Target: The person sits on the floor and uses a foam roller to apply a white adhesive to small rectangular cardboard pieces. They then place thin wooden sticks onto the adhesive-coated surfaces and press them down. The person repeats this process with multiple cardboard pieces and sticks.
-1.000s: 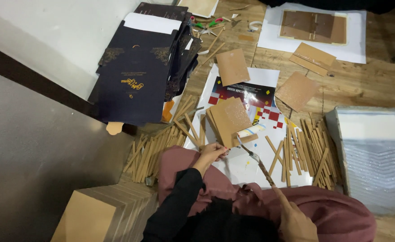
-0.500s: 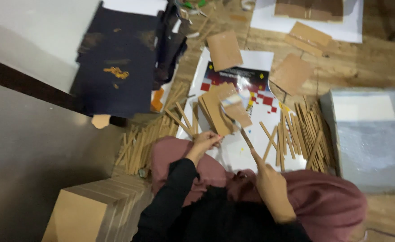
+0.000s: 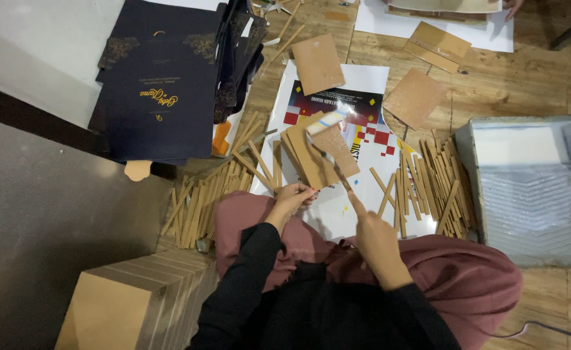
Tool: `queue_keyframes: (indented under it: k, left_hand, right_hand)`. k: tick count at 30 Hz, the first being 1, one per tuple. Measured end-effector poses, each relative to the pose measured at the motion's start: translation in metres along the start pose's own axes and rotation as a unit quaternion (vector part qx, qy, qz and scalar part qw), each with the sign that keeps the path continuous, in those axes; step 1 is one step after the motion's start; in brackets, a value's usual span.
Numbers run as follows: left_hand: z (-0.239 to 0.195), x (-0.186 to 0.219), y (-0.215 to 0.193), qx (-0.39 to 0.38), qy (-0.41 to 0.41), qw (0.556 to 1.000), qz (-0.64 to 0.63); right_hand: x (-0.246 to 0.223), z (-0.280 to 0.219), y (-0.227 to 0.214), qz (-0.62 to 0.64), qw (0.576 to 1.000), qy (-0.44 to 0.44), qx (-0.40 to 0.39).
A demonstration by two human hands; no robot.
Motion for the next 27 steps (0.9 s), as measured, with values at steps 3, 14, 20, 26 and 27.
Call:
queue_keyframes:
  k: [3, 14, 20, 26, 27]
  left_hand:
    - [-0.016, 0.024, 0.001, 0.010, -0.036, 0.999, 0.013]
    - [-0.010, 0.016, 0.002, 0.024, -0.034, 0.999, 0.012]
    - [-0.015, 0.020, 0.003, 0.032, -0.033, 0.999, 0.004]
    - [-0.023, 0.025, 0.004, 0.034, -0.002, 0.999, -0.029]
    - [-0.025, 0.027, 0.004, 0.031, -0.005, 0.999, -0.031]
  right_hand:
    - [0.015, -0.035, 0.001, 0.001, 0.997, 0.036, -0.065]
    - [0.043, -0.119, -0.042, -0.061, 0.982, 0.155, -0.091]
    - [0.010, -0.085, -0.055, -0.034, 0.967, 0.160, -0.197]
    - [0.001, -0.042, -0.016, -0.064, 0.989, 0.019, -0.131]
    - [-0.001, -0.034, -0.013, -0.057, 0.991, 0.015, -0.120]
Point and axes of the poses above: each hand's wrist, its own z-axis towards the middle knuckle, its own y-axis out of the palm, x = y × z, the point moved 1 cm from there along z, towards the middle knuckle, and after that the axes turned 5 degrees about z, right-handed, at the moved point
